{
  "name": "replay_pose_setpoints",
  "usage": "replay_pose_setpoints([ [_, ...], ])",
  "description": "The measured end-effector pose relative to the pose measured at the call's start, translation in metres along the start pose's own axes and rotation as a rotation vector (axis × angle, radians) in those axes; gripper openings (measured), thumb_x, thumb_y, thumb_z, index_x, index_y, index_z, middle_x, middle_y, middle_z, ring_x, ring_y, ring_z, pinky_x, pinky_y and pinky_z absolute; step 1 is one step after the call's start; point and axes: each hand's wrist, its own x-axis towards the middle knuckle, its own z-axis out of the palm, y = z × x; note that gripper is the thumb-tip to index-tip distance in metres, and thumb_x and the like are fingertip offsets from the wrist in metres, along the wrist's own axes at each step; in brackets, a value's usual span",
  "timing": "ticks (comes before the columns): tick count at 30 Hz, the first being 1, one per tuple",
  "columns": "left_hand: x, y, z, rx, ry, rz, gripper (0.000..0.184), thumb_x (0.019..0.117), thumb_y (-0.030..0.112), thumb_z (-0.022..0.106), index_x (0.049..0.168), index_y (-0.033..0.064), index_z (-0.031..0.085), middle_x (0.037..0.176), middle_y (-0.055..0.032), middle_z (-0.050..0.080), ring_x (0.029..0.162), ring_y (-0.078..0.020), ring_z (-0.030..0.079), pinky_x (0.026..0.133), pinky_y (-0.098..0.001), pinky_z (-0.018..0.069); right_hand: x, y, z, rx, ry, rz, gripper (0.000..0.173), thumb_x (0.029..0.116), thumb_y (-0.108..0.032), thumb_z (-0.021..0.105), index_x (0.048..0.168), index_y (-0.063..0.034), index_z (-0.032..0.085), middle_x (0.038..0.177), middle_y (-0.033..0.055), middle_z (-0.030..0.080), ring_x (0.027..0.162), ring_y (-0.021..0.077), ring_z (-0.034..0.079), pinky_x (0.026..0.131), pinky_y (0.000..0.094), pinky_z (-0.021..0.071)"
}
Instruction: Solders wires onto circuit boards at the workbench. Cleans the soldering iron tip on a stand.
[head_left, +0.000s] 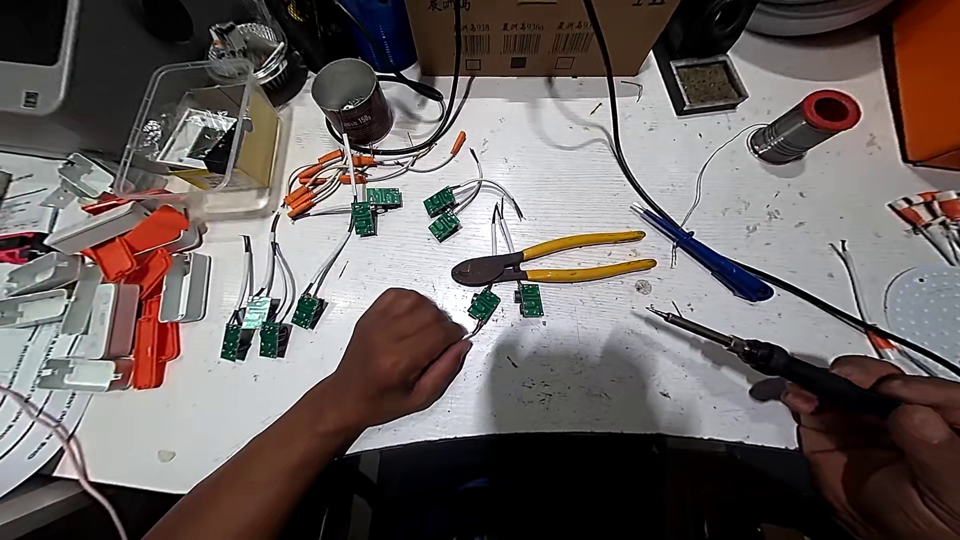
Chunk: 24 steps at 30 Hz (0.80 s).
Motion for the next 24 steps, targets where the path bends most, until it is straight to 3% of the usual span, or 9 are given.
replay_pose_setpoints([
  [4,0.0001,0.0001,0.0004,0.018,-0.004,-0.007,0.023,0.1017,0.024,0.058,0.095,0.0096,0.075,0.085,-0.0046,0.071,0.087,-0.0183,0.065,0.085,-0.0366,0.0487,-0.0006,0.0,-0.0025,-0.015,-0.039,0.011,0.013,0.0944,-0.024,0.074,0.105,-0.0165,0.073,0.117,0.0062,0.07,0.091,0.0205,0.072,0.075,0.0323,0.0636],
  [9,0.0004,0.0009,0.0014,0.049,-0.025,-0.02,0.023,0.1008,0.024,0.057,0.093,0.0102,0.074,0.083,-0.0048,0.068,0.086,-0.0195,0.064,0.083,-0.0368,0.0482,0.0002,-0.0002,-0.0019,-0.03,-0.051,0.022,0.019,0.0835,-0.013,0.083,0.1,-0.0173,0.074,0.119,0.0043,0.069,0.096,0.0187,0.071,0.08,0.0324,0.0633],
  [13,0.0012,0.0008,0.0016,0.055,-0.038,-0.021,0.023,0.1,0.024,0.057,0.09,0.0103,0.073,0.08,-0.0047,0.066,0.084,-0.0199,0.062,0.081,-0.0369,0.047,0.0007,-0.0005,-0.0004,-0.033,-0.022,0.018,0.019,0.0838,-0.01,0.082,0.1,-0.017,0.073,0.114,0.0036,0.071,0.096,0.0184,0.072,0.081,0.032,0.0638],
  [17,0.0005,0.0008,0.0021,0.042,-0.019,-0.024,0.022,0.1012,0.026,0.059,0.097,0.0112,0.075,0.081,-0.0041,0.068,0.083,-0.0186,0.062,0.082,-0.0363,0.0473,-0.0004,-0.0008,-0.002,-0.019,0.0,0.017,0.017,0.0864,-0.014,0.081,0.101,-0.0162,0.071,0.109,0.0038,0.071,0.09,0.0173,0.073,0.075,0.0297,0.0643],
  [20,0.0005,0.001,0.0018,0.018,0.04,-0.038,0.019,0.1001,0.026,0.062,0.097,0.0115,0.074,0.091,-0.0049,0.066,0.091,-0.0173,0.06,0.083,-0.0341,0.0474,-0.001,-0.0008,-0.0019,-0.005,0.008,0.031,0.015,0.0886,-0.017,0.08,0.101,-0.0154,0.071,0.108,0.0043,0.071,0.087,0.0169,0.073,0.071,0.0289,0.0646],
  [24,0.0003,0.0008,0.0017,0.018,0.083,-0.023,0.017,0.0977,0.022,0.062,0.088,0.0115,0.071,0.114,-0.0066,0.072,0.111,-0.0203,0.062,0.095,-0.0363,0.0481,-0.0016,0.0011,-0.0041,-0.012,0.014,0.031,0.015,0.0897,-0.02,0.079,0.101,-0.0166,0.07,0.108,0.0036,0.071,0.086,0.0168,0.073,0.071,0.0292,0.0642],
])
